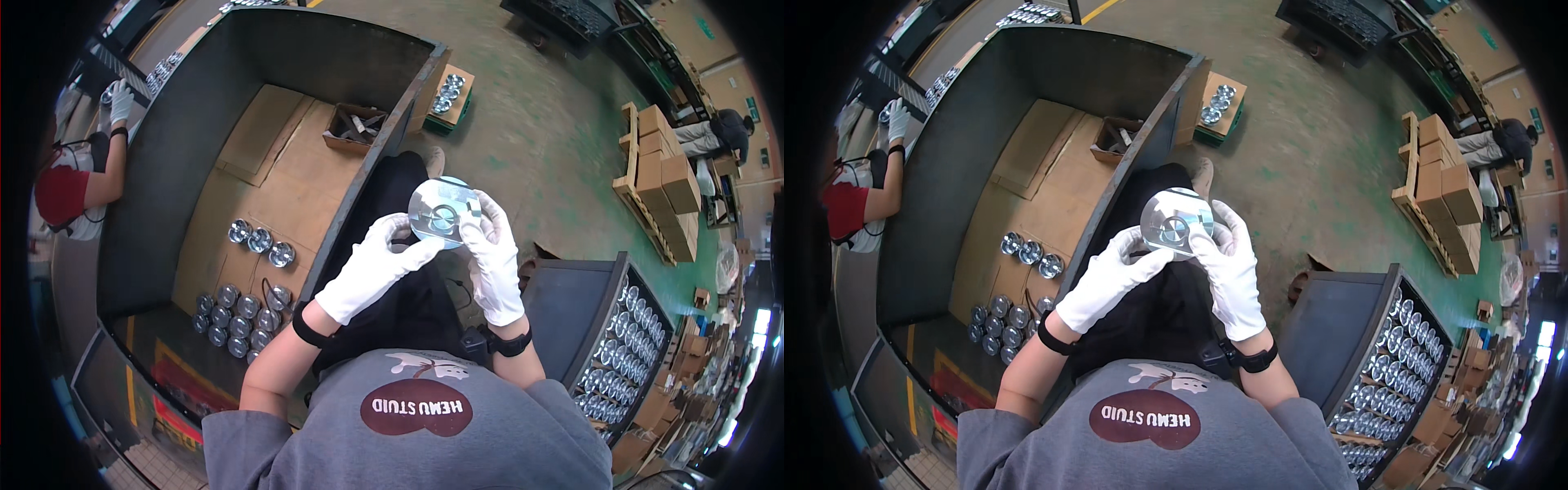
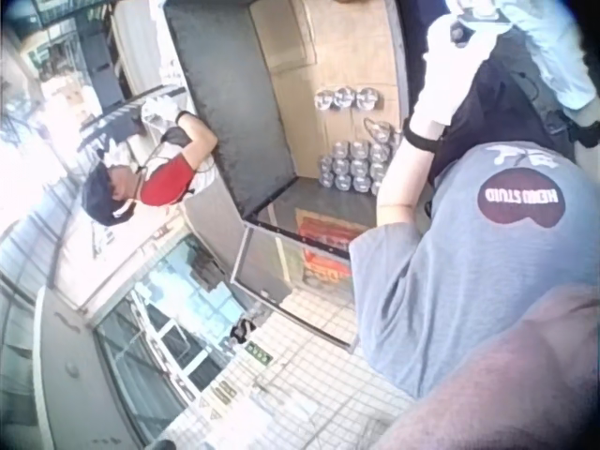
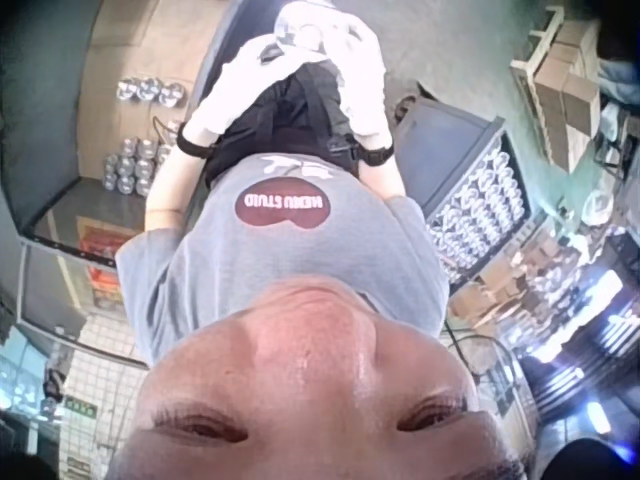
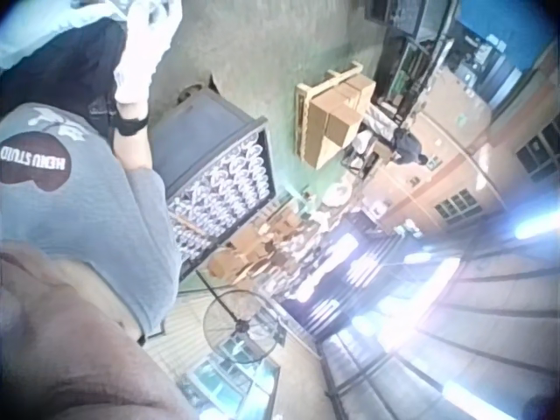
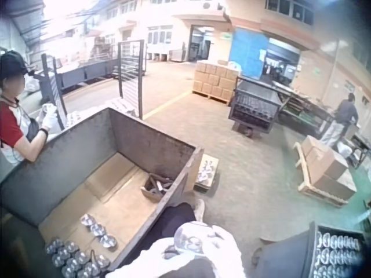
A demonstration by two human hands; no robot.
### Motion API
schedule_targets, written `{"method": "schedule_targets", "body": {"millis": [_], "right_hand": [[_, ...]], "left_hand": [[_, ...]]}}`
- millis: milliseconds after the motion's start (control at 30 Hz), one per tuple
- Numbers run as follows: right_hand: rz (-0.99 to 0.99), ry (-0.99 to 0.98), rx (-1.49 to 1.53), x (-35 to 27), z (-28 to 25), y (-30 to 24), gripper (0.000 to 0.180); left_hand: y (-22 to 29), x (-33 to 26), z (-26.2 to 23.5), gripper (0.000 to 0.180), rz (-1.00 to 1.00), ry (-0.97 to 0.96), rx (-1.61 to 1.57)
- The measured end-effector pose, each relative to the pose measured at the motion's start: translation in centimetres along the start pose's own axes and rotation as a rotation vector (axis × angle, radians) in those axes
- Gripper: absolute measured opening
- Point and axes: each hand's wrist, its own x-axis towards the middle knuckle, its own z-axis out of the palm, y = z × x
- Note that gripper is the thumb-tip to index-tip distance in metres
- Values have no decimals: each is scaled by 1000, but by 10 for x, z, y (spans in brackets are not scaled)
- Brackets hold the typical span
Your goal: Inspecting and sorting engine pistons from one bin into organized rows on a pallet.
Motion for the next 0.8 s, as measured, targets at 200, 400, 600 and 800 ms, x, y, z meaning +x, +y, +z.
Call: {"method": "schedule_targets", "body": {"millis": [200, 400, 600, 800], "right_hand": [[-8, 3, -35, 0, 6, 8, 63], [16, 20, -79, 2, 7, 10, 62], [33, 7, -93, 3, 8, 10, 60], [31, 31, -128, 6, 4, 18, 59]], "left_hand": [[-29, 4, -7, 47, 79, 98, -32], [-28, 4, -10, 45, 58, 75, -69], [-25, 5, -12, 44, 45, 99, 5], [-31, 7, -9, 41, 146, 97, -47]]}}
